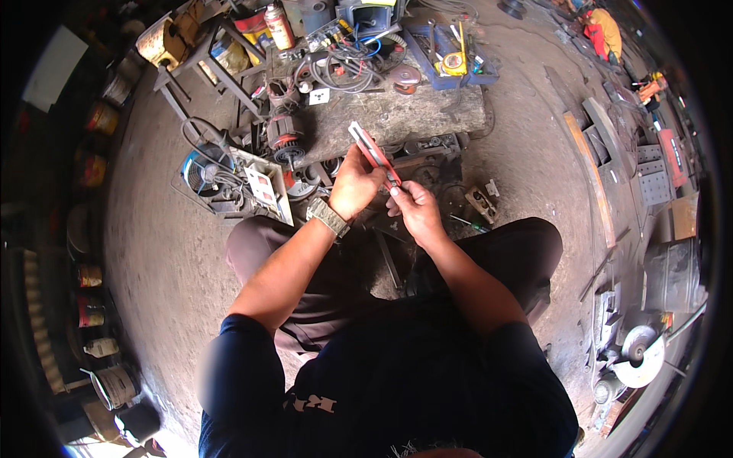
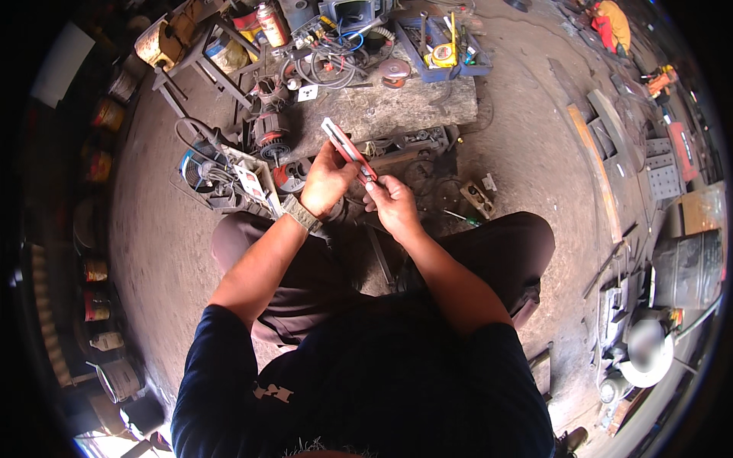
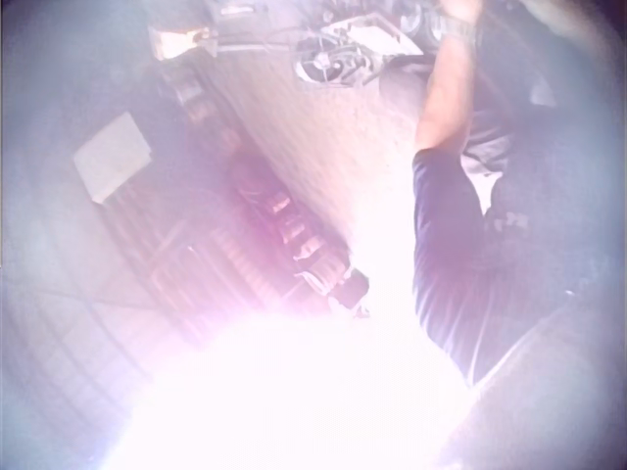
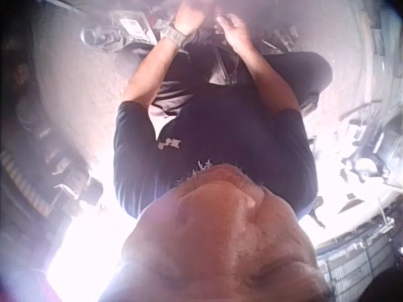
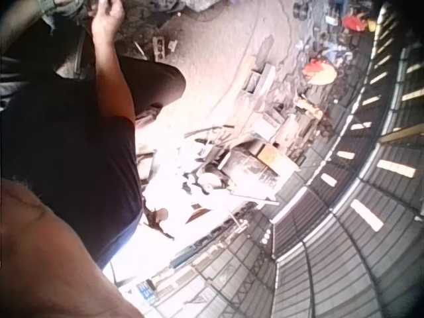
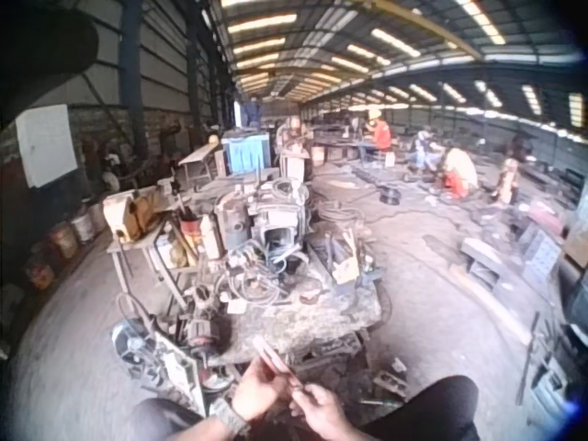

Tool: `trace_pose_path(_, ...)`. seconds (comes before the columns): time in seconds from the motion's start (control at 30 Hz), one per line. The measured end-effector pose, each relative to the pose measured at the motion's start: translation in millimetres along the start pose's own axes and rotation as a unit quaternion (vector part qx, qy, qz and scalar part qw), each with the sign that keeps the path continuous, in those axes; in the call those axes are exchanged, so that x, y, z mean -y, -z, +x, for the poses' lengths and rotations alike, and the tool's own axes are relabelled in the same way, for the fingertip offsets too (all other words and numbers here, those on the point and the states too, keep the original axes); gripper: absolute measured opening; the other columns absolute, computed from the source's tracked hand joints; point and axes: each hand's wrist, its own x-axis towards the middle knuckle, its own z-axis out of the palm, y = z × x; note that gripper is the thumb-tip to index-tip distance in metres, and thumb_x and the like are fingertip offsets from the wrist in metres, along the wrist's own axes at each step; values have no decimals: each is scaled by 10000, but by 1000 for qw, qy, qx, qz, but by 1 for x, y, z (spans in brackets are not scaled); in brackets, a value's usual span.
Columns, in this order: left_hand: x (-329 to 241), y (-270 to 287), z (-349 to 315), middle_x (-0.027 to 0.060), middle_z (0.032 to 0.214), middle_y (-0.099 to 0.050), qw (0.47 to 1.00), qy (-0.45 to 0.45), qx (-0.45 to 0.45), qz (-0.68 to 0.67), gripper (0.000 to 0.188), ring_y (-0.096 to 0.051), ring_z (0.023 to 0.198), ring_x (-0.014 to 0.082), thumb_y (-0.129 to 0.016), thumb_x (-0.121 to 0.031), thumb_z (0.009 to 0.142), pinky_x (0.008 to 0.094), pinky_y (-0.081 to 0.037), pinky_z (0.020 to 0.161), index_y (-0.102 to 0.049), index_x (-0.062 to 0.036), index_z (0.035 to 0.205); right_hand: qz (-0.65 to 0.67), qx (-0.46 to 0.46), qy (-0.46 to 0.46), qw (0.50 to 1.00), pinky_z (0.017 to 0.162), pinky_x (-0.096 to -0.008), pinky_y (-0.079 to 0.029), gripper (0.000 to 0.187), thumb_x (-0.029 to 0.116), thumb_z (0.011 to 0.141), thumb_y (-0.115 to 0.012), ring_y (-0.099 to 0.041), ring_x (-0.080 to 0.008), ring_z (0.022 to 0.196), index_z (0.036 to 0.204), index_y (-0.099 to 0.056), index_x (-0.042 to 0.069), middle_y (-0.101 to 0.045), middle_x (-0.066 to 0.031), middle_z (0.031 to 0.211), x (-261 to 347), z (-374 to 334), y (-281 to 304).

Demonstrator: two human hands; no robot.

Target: The person sits on the floor in a workshop and handles various tools and objects. They pick up and inspect a triangular metal piece, a cylindrical metal tube, and a red-handled tool, placing them back on the workbench. The person also picks up a small metal piece from the floor and briefly looks around the workshop.

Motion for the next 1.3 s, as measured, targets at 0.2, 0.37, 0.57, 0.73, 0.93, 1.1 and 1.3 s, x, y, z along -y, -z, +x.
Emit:
trace_pose_path(0.2,-14,7,7,117,1125,-694,993,27,-23,-109,270,-689,997,196,-548,15,992,335,-561,912,-530,33,1261,-12,9,-4,1000,651,-264,-546,171,181,1047,-644,-628,-99,701,1062,-654,11,-660,-33,824,4,1,-1)
trace_pose_path(0.37,-23,23,17,131,1150,-705,983,44,-19,-179,206,-703,997,210,-544,0,1026,344,-594,892,-554,4,1231,16,50,-1,999,699,-272,-544,207,188,1060,-615,-641,-112,728,1121,-660,-5,-691,-50,870,12,4,4)
trace_pose_path(0.57,-31,33,19,83,1052,-683,963,80,-40,-253,118,-709,963,196,-577,-52,1041,341,-632,857,-583,-27,1156,64,114,23,991,788,-296,-552,326,219,1091,-547,-669,-144,856,1281,-641,-29,-727,-108,1028,31,2,7)
trace_pose_path(0.73,-30,34,19,90,1040,-686,961,86,-29,-260,114,-721,939,201,-577,-60,1046,330,-638,840,-578,-18,1152,68,121,28,990,792,-301,-551,315,211,1090,-554,-667,-150,855,1268,-645,-31,-727,-115,1019,35,2,5)
trace_pose_path(0.93,-22,33,19,57,1004,-672,963,69,-8,-260,68,-711,891,149,-576,-67,1050,302,-644,795,-559,-35,1108,78,88,38,992,744,-280,-541,243,157,1094,-540,-658,-145,800,1205,-649,-30,-722,-106,976,29,1,4)
trace_pose_path(1.1,-18,33,19,97,1094,-693,962,55,-1,-269,94,-720,919,157,-578,-44,1043,308,-644,816,-544,-37,1130,86,86,31,992,745,-282,-540,241,166,1096,-539,-662,-151,789,1196,-645,-26,-716,-101,954,28,3,7)
trace_pose_path(1.3,-27,28,19,96,1138,-674,966,51,-7,-255,124,-713,931,148,-557,-31,1049,301,-644,827,-549,-15,1172,84,76,30,993,745,-278,-538,239,178,1097,-539,-662,-145,787,1199,-641,-14,-713,-87,936,27,4,7)
